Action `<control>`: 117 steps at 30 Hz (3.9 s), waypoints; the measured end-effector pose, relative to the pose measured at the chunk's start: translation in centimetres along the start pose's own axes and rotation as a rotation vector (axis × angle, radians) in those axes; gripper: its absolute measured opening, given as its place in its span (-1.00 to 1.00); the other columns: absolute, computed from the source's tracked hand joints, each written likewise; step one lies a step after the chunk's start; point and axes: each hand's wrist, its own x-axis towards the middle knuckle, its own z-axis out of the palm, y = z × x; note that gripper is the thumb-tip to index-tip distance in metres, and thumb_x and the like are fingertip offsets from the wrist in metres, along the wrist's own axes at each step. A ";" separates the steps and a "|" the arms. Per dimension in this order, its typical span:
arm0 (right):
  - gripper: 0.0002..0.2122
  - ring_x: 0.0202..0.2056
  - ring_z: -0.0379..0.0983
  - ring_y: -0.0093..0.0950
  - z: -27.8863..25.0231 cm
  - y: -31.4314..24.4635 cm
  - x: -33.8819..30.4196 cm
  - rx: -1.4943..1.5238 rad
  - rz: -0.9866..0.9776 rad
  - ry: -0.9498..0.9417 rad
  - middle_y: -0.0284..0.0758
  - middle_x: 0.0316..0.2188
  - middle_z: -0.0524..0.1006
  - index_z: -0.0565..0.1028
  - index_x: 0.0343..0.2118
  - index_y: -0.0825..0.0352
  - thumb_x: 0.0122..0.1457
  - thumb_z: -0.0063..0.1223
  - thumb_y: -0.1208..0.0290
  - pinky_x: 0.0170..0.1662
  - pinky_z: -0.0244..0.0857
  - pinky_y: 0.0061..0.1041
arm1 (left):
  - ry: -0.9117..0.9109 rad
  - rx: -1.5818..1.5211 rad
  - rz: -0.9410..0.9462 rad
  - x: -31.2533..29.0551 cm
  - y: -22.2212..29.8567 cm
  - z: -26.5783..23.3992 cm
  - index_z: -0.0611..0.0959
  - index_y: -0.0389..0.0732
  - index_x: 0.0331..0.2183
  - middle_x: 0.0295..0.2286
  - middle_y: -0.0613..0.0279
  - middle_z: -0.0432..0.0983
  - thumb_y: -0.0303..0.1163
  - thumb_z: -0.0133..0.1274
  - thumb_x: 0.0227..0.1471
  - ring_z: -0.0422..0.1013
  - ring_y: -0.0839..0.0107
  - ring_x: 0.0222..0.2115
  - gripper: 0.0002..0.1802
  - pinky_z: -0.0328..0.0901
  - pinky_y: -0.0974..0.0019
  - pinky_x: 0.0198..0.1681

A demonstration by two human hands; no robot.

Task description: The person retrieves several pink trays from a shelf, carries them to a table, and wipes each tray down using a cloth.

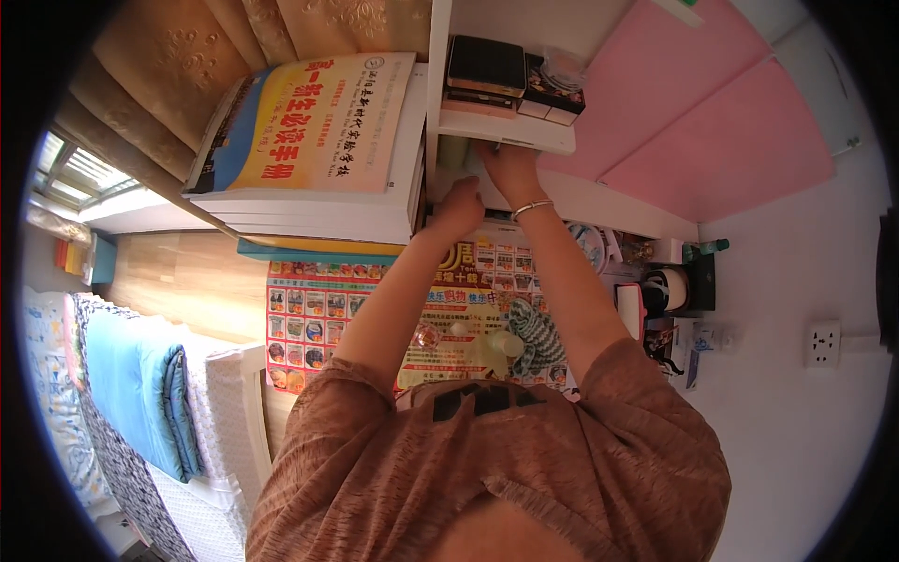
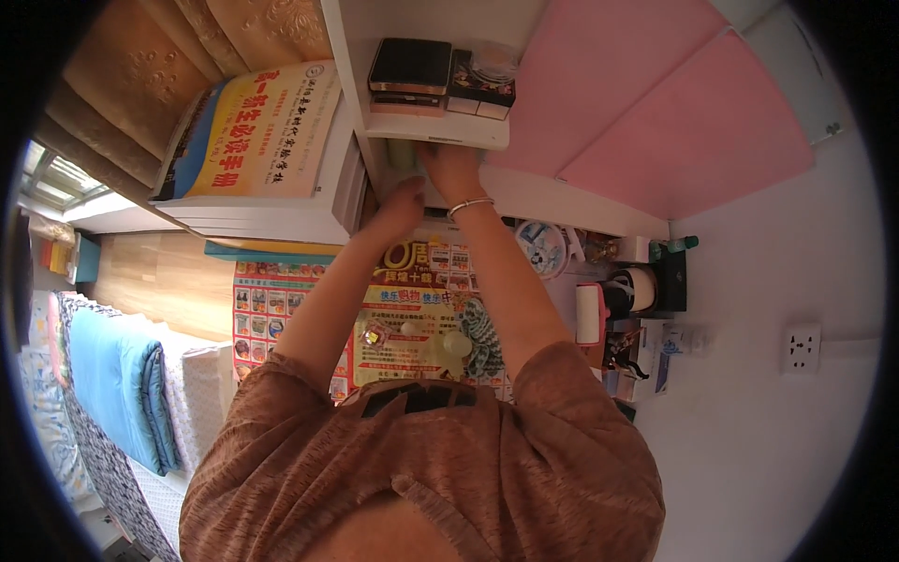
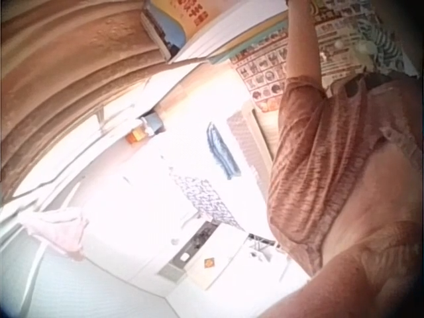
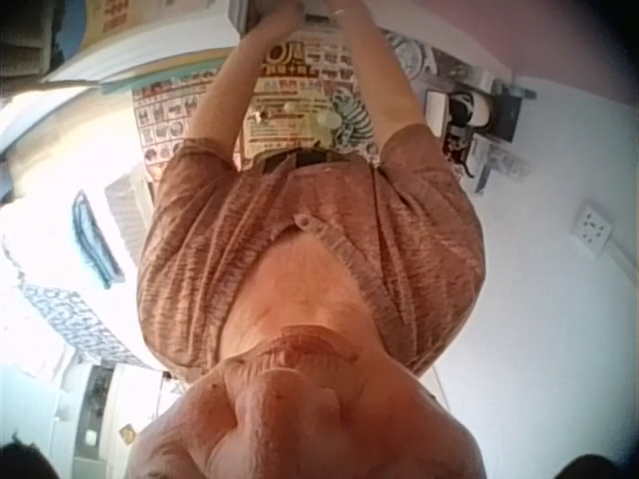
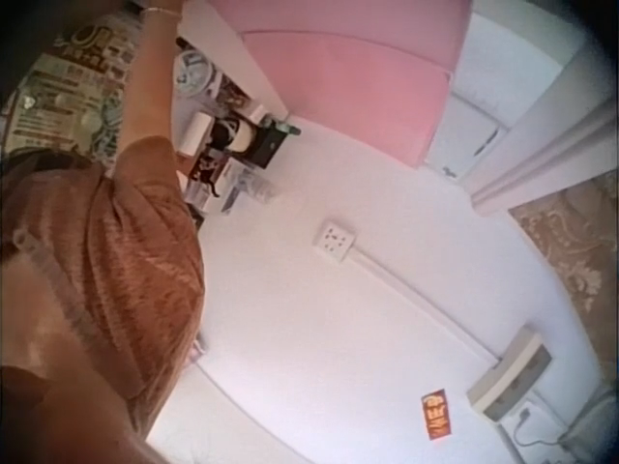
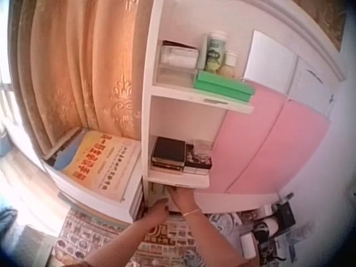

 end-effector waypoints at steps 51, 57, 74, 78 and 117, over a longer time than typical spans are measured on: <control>-0.67 -0.48 0.41 -0.35 -1.4 -12.4 -22.1 -0.276 -0.118 -0.550 -0.30 -0.64 0.45 0.35 -0.32 0.31 -0.16 0.10 0.28 -0.10 -0.03 -0.23 | -0.291 -0.126 -0.058 -22.4 -3.5 -6.1 0.18 -0.24 -0.02 -0.22 -0.10 0.37 -0.43 -0.21 0.03 0.31 0.09 -0.17 -0.56 0.22 0.24 -0.16; -0.71 -0.43 0.41 -0.38 -2.4 -11.7 -18.6 -0.231 0.036 -0.562 -0.35 -0.56 0.46 0.34 -0.33 0.25 -0.10 0.06 0.23 -0.19 0.03 -0.24 | -0.147 -0.205 0.032 -21.2 -2.9 -5.9 0.20 -0.31 -0.04 -0.27 -0.21 0.37 -0.42 -0.19 0.00 0.32 -0.06 -0.24 -0.56 0.24 0.15 -0.24; -0.62 -0.35 0.41 -0.26 -4.5 -5.9 -16.7 0.010 0.082 -0.569 -0.17 -0.41 0.46 0.28 -0.12 0.31 -0.04 0.00 0.39 -0.31 0.27 -0.33 | -0.255 -0.147 0.110 -19.6 0.0 -5.7 0.26 -0.32 -0.08 -0.26 -0.17 0.37 -0.41 -0.15 0.00 0.32 -0.02 -0.23 -0.58 0.24 0.15 -0.22; -0.64 -0.26 0.37 -0.28 -9.6 -3.1 -18.5 0.020 0.334 -0.642 -0.19 -0.40 0.46 0.27 -0.09 0.31 -0.03 -0.15 0.57 -0.23 0.25 -0.36 | -0.309 -0.135 0.172 -20.2 0.9 -6.0 0.26 -0.32 -0.07 -0.21 -0.16 0.34 -0.40 -0.13 -0.01 0.31 -0.01 -0.20 -0.57 0.24 0.16 -0.18; -0.55 -0.45 0.45 -0.44 -2.5 3.5 -4.7 0.108 0.302 -0.064 -0.21 -0.42 0.47 0.34 -0.14 0.39 -0.08 0.13 0.24 -0.56 0.34 -0.51 | -0.347 -0.146 -0.071 -2.3 5.9 -1.2 0.23 -0.39 -0.03 -0.15 -0.16 0.29 -0.29 -0.11 -0.03 0.28 0.11 -0.14 -0.45 0.19 0.24 -0.13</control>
